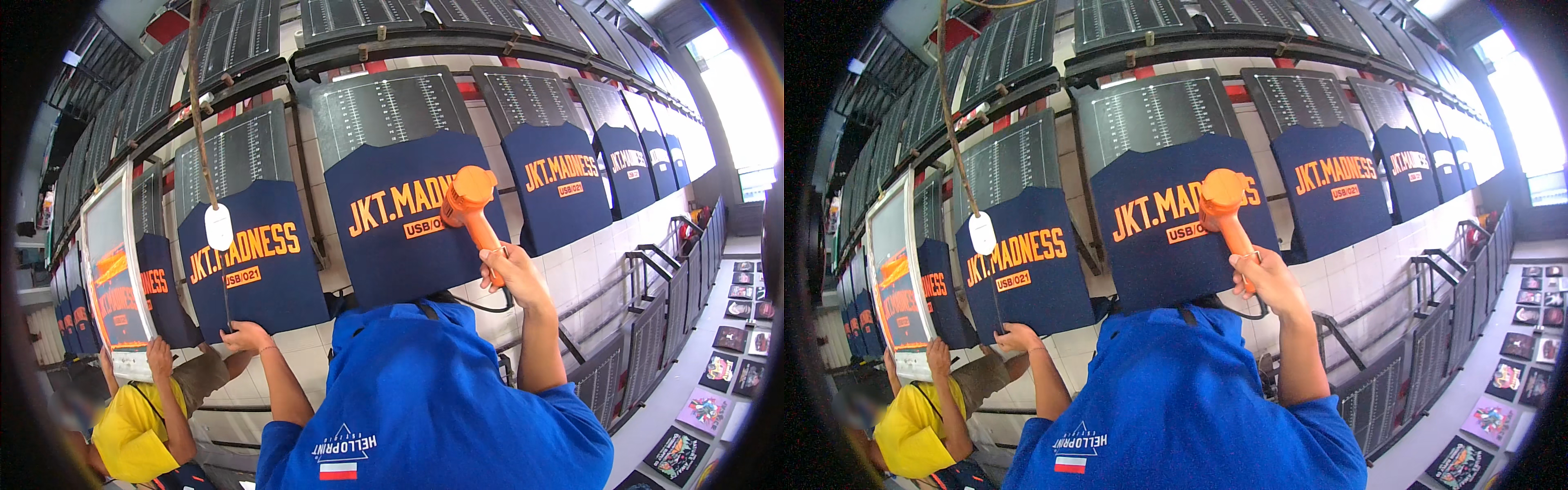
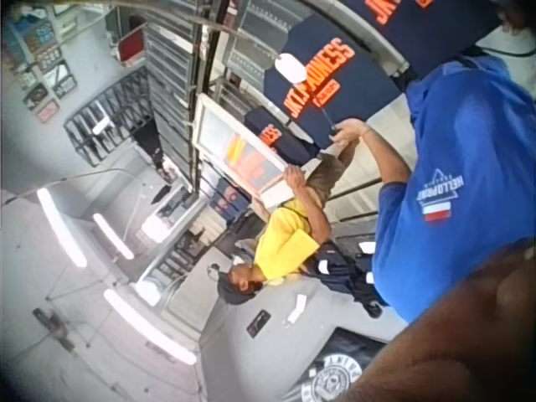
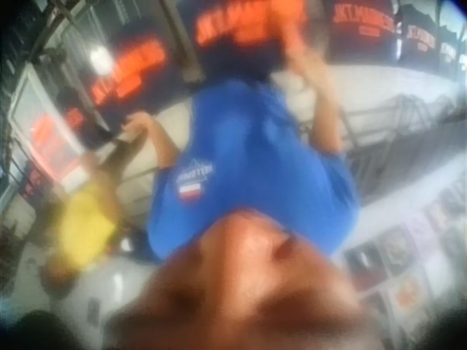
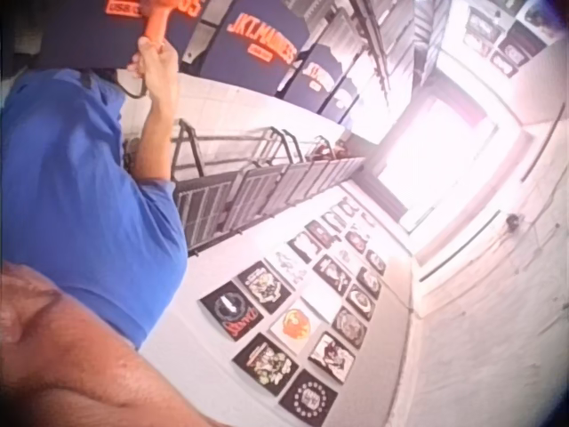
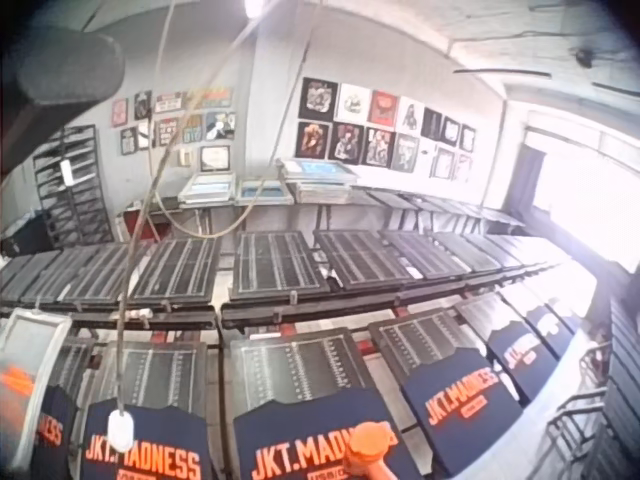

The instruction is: The person uses a heat gun to dry the ink on a row of screen-printed t-shirts mounted on boards.

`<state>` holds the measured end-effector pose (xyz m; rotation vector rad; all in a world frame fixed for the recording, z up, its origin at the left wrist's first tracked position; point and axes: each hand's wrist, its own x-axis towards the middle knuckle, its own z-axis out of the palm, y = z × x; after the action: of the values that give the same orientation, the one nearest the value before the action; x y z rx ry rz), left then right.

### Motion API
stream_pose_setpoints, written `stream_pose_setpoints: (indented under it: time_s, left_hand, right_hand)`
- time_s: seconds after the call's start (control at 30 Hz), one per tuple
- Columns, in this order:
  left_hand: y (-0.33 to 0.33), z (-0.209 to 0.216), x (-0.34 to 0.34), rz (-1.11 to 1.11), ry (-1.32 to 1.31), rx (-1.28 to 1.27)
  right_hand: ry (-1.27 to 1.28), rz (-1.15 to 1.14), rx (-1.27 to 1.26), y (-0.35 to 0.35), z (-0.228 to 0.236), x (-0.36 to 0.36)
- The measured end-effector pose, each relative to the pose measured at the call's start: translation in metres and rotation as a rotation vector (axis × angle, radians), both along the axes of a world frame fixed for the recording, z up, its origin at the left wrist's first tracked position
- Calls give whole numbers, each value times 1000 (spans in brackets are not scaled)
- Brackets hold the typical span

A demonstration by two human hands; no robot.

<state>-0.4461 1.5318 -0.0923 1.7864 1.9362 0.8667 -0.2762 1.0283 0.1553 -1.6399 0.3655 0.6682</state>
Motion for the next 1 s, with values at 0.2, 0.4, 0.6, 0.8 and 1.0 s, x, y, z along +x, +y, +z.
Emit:
stream_pose_setpoints:
  time_s: [0.2, 0.4, 0.6, 0.8, 1.0]
  left_hand:
    - [3, 0, -1, -3, 39, -25]
    - [-3, 6, -1, -104, 177, -126]
    - [93, -3, -61, -398, 130, -135]
    - [170, 51, -106, -619, 230, -152]
    - [231, 90, -133, -511, 219, -3]
  right_hand:
    - [-28, -28, 39, -15, -3, -5]
    - [-23, -31, 73, -25, -6, -12]
    - [-26, -19, 181, -18, -17, -12]
    - [46, 19, 253, 2, -17, -7]
    - [53, 51, 193, 47, -11, -25]
